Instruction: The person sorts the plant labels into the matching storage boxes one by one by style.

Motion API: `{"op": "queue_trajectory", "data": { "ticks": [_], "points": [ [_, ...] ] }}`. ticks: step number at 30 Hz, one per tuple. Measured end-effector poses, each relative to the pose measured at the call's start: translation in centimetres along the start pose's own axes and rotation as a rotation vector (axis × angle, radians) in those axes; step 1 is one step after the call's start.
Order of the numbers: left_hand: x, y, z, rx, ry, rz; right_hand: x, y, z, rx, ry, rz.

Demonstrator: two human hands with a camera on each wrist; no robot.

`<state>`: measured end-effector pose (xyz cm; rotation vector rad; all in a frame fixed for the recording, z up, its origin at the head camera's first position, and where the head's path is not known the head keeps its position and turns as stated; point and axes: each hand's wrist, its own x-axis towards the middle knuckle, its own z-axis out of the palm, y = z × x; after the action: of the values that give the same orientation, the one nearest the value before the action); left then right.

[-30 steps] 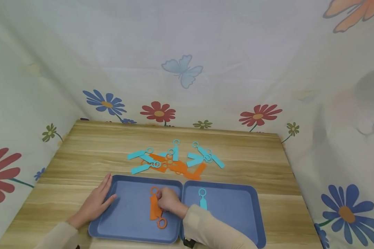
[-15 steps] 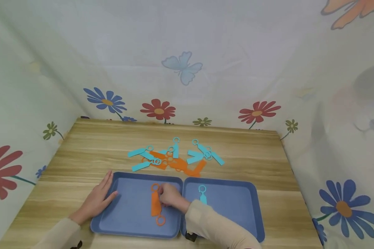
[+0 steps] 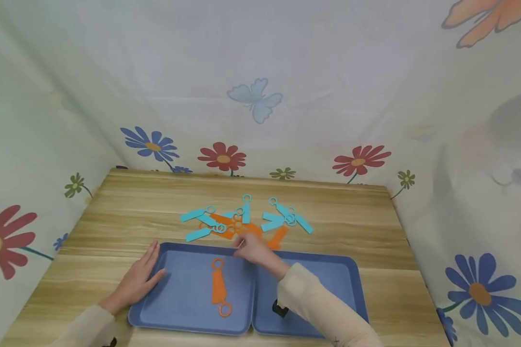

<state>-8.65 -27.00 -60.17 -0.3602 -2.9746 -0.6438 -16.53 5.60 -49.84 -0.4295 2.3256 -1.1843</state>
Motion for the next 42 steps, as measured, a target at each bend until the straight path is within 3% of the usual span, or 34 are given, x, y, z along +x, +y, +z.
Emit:
{"op": "queue_trajectory", "data": {
  "ticks": [8, 19, 29, 42],
  "points": [
    [0.5, 0.0, -0.2, 0.0, -0.003, 0.004, 0.9, 1.4, -4.3, -0.092, 0.259, 0.05],
    [0.3, -0.1, -0.1, 0.002, 0.036, 0.022, 2.2, 6.6, -8.2, -0.153, 0.423, 0.218],
    [0.0, -0.3, -0.4, 0.0, 0.019, -0.001, 2.6, 10.9, -9.1, -0.243, 0.414, 0.209],
    [-0.2, 0.4, -0.2, 0.0, -0.003, -0.008, 1.8, 12.8, -9.3, -0.459, 0.45, 0.33]
  ]
}}
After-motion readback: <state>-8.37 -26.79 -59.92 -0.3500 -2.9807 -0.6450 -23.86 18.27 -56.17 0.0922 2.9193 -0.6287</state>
